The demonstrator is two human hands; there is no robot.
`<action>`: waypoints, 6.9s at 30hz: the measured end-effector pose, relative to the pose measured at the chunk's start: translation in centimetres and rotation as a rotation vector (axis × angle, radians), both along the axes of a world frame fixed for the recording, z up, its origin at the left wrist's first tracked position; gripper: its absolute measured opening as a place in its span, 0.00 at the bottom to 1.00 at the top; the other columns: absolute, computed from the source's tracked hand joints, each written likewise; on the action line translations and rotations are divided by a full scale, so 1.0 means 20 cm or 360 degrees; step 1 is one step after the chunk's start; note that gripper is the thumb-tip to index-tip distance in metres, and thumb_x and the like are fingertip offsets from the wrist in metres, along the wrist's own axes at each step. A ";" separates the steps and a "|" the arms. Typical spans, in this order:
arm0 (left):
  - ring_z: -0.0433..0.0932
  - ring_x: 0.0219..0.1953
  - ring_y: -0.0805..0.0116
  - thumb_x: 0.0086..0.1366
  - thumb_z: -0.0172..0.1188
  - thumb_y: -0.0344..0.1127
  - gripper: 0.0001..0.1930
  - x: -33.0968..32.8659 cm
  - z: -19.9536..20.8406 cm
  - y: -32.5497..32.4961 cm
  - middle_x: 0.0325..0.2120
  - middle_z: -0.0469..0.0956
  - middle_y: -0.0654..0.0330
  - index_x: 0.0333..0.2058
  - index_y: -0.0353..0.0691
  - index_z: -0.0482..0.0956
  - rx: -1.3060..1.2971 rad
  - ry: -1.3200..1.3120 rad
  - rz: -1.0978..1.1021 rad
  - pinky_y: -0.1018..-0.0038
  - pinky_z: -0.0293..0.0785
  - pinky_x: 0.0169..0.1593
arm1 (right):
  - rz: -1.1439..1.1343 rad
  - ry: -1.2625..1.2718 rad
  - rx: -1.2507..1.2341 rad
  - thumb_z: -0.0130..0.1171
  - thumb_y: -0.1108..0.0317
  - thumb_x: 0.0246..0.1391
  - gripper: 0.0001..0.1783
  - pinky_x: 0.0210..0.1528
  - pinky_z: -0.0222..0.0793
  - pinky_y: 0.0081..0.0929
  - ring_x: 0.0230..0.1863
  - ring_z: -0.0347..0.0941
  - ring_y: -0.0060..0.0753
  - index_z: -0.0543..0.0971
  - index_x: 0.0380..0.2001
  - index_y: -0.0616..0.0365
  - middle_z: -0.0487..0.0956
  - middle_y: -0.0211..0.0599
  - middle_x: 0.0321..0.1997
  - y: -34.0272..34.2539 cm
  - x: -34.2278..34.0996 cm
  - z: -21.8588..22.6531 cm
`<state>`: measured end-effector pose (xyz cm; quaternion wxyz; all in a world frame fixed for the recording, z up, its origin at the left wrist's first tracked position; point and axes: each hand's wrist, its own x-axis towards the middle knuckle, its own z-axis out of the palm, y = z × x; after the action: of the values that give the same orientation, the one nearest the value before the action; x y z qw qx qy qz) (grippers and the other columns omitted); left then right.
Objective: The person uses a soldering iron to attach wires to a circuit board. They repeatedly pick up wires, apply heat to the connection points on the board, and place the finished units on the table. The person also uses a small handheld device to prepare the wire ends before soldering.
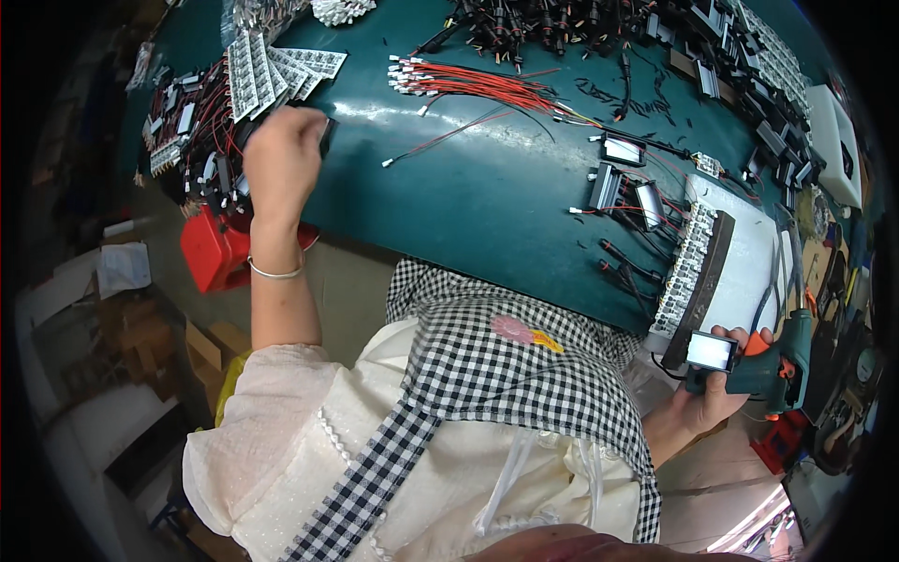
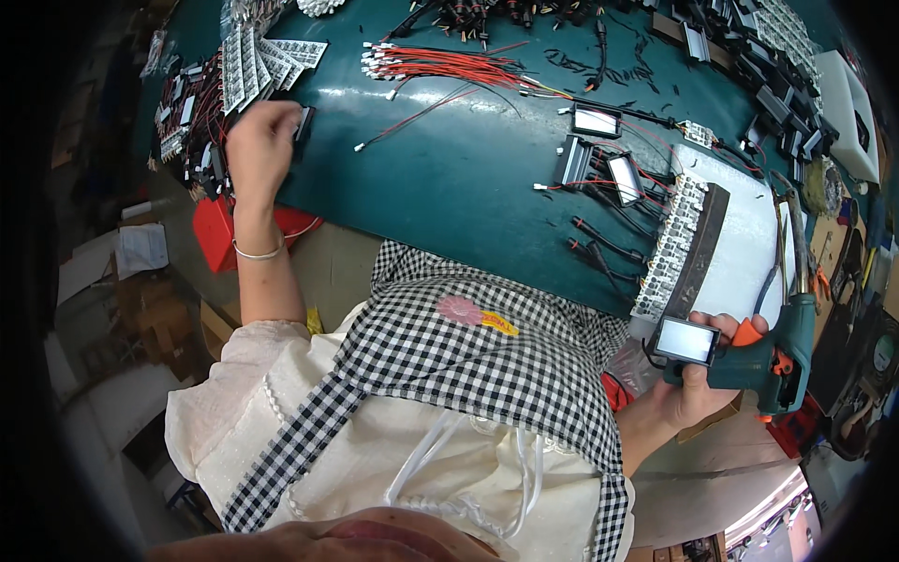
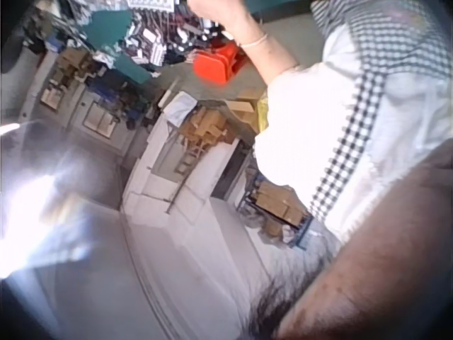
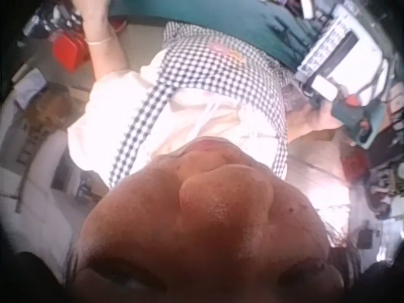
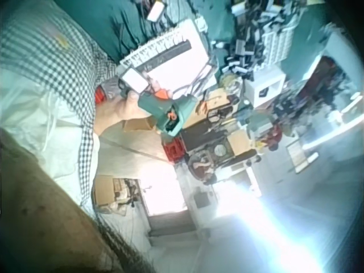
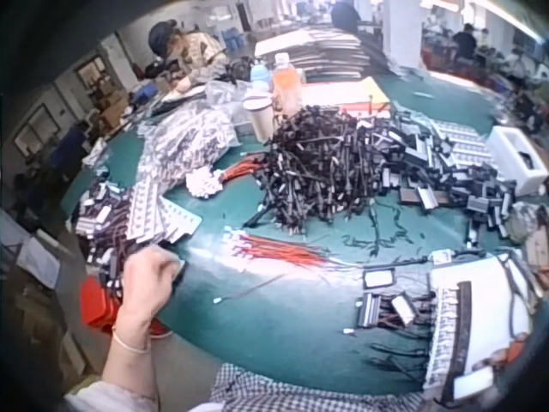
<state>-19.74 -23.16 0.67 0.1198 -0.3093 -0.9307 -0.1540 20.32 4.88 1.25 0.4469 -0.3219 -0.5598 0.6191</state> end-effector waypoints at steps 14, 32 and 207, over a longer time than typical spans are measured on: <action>0.74 0.33 0.58 0.50 0.68 0.31 0.11 0.37 -0.11 0.33 0.29 0.76 0.58 0.33 0.36 0.80 -0.0076 -0.0431 -0.0716 0.66 0.71 0.38 | 0.0095 -0.0062 0.0071 0.73 0.64 0.40 0.50 0.52 0.72 0.35 0.47 0.75 0.43 0.56 0.62 0.65 0.74 0.47 0.47 0.00 0.05 0.00; 0.75 0.19 0.78 0.61 0.56 0.22 0.04 0.65 0.04 0.86 0.20 0.79 0.60 0.36 0.34 0.77 0.0482 -0.1673 -0.1140 0.82 0.69 0.24 | 0.0061 0.0238 -0.0073 0.68 0.75 0.40 0.47 0.49 0.76 0.43 0.46 0.78 0.53 0.53 0.62 0.67 0.75 0.55 0.46 -0.03 -0.08 0.01; 0.74 0.13 0.72 0.48 0.63 0.32 0.05 0.95 -0.20 1.31 0.13 0.77 0.60 0.20 0.37 0.81 0.0033 -0.0780 -0.1458 0.78 0.69 0.21 | -0.0101 -0.0176 -0.0435 0.72 0.57 0.44 0.40 0.16 0.63 0.19 0.14 0.66 0.24 0.64 0.50 0.76 0.71 0.40 0.23 -0.25 0.29 -0.04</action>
<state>-0.68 3.05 -3.25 -0.1783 -0.6388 -0.6989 -0.2677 26.04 -0.08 0.49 0.3867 -0.4308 -0.4836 0.6565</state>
